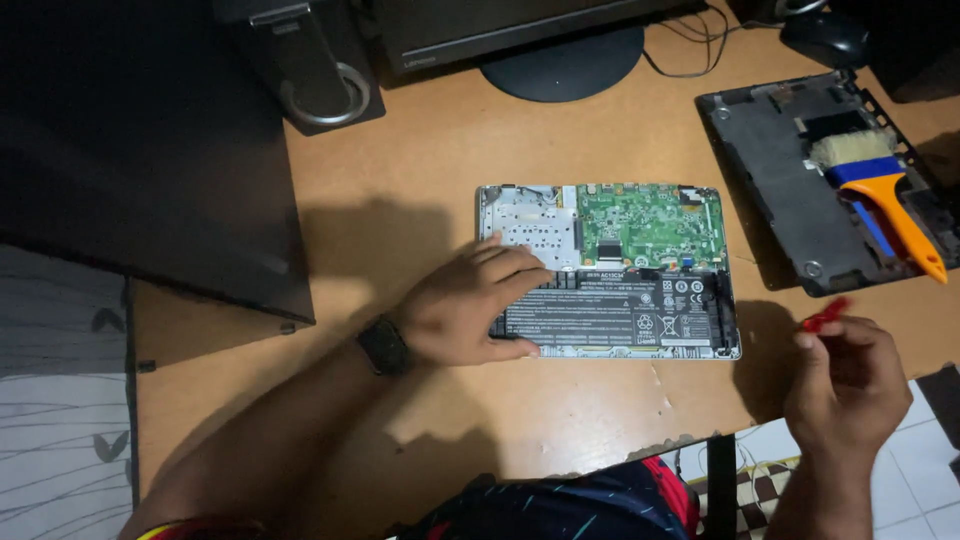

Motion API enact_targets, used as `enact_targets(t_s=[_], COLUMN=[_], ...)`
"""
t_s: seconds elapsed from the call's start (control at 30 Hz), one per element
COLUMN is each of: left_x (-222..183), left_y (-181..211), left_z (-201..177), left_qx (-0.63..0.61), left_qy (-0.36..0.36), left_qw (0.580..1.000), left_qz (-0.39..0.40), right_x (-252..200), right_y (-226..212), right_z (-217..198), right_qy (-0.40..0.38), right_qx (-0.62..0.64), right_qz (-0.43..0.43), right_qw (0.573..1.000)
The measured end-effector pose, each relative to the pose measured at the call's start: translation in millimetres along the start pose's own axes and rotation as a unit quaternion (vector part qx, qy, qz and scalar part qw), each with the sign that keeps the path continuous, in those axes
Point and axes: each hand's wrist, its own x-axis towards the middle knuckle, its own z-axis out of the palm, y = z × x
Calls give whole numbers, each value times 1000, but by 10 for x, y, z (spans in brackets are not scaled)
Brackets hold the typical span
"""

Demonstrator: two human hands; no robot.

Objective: Removing an internal battery from a laptop using a screwdriver and a brush.

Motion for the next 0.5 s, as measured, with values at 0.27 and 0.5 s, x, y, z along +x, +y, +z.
enact_targets(t_s=[0.27,0.5], left_x=[-31,-72], left_y=[-73,-307], left_z=[-454,-404], left_qx=[15,-67], left_qy=[-142,-112], left_qw=[990,991], left_qz=[18,-34], right_x=[241,240], right_y=[-374,-333], right_z=[389,442], right_qy=[-18,-3], right_qx=[52,67], right_qz=[46,46], right_qw=[997,997])
